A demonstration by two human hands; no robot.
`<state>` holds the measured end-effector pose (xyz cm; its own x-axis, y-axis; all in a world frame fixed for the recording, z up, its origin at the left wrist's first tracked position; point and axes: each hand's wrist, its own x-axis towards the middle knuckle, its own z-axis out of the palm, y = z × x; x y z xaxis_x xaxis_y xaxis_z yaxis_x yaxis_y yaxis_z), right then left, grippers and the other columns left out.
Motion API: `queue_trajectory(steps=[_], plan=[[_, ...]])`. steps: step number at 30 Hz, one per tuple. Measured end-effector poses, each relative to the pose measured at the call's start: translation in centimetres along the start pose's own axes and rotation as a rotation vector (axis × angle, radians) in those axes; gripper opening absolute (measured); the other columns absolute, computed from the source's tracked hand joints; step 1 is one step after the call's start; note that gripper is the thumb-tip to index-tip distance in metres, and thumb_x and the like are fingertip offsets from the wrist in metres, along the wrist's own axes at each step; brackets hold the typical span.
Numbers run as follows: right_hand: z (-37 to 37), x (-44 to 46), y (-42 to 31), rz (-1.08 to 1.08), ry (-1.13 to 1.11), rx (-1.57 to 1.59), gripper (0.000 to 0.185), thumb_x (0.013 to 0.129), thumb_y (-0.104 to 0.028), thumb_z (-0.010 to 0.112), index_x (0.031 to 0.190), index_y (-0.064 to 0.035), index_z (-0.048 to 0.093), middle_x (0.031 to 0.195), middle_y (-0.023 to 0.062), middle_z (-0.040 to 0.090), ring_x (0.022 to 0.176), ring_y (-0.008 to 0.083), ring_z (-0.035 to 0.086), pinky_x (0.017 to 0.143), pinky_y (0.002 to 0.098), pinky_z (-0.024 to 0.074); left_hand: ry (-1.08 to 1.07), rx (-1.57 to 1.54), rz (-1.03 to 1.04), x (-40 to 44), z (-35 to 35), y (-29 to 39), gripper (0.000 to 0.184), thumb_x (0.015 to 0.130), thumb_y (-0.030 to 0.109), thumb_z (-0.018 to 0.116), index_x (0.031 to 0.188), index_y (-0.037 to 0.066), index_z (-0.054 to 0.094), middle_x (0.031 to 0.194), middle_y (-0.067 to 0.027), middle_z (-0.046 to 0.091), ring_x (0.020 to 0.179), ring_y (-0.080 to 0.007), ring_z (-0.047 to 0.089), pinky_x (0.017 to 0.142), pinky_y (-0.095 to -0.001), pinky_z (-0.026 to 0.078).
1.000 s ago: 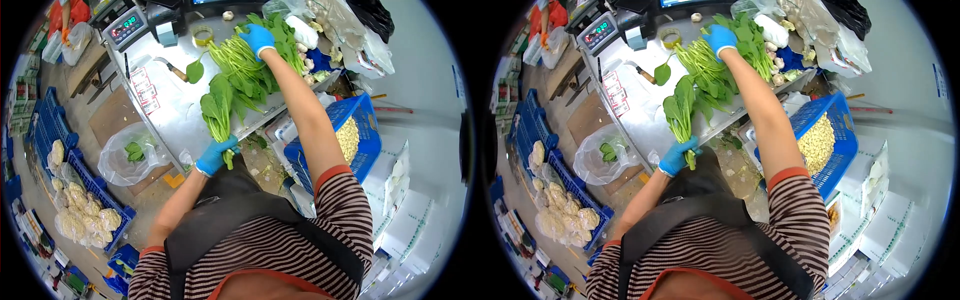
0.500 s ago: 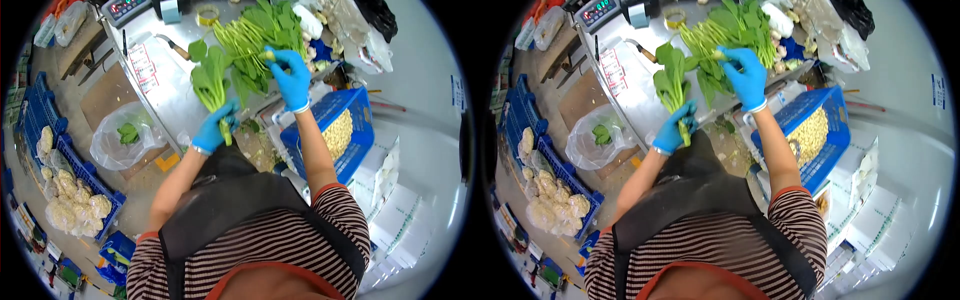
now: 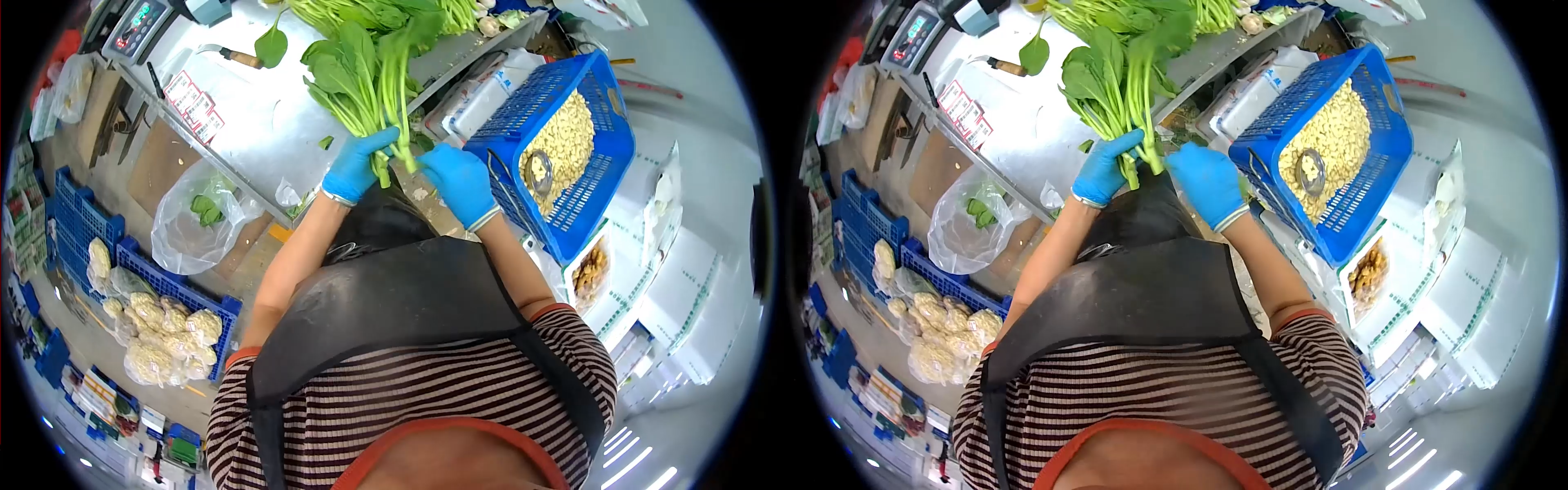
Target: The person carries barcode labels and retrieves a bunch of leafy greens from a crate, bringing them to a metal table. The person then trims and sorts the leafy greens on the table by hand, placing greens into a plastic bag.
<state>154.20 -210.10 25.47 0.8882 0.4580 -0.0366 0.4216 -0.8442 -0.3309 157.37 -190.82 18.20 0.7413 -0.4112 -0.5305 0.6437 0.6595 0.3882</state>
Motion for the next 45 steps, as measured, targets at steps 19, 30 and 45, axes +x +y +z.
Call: queue_trajectory(steps=[19,30,45], plan=[[5.1,2.4,1.2,0.467,-0.142,2.090,0.045,0.099,-0.028,0.049,0.132,0.0017,0.047,0.098,0.0062,0.065,0.071,0.0141,0.060,0.064,0.0268,0.0497,0.129,-0.130,0.106,-1.8,-5.3,1.2,0.042,0.088,0.012,0.063,0.128,0.003,0.054,0.111,-0.0030,0.066,0.070,-0.0055,0.054,0.066,-0.0217,0.047],[5.1,2.9,-1.6,0.618,-0.306,1.376,0.038,0.095,-0.032,0.055,0.111,0.0016,0.063,0.087,0.0104,0.068,0.067,0.0172,0.064,0.064,0.0264,0.0522,-0.125,0.035,-0.032,-0.1,-4.5,0.3,0.046,0.091,0.011,0.060,0.134,-0.001,0.047,0.120,-0.0123,0.060,0.106,-0.0198,0.061,0.092,-0.0316,0.050],[4.3,5.4,3.6,0.811,0.500,2.188,0.031,0.095,-0.019,0.056,0.119,0.0014,0.055,0.095,0.0057,0.066,0.080,0.0144,0.061,0.070,0.0271,0.0539,-0.148,-0.557,0.149,-1.5,-0.5,3.3,0.045,0.094,0.011,0.057,0.136,0.004,0.043,0.120,-0.0118,0.057,0.111,-0.0255,0.057,0.098,-0.0421,0.047]])
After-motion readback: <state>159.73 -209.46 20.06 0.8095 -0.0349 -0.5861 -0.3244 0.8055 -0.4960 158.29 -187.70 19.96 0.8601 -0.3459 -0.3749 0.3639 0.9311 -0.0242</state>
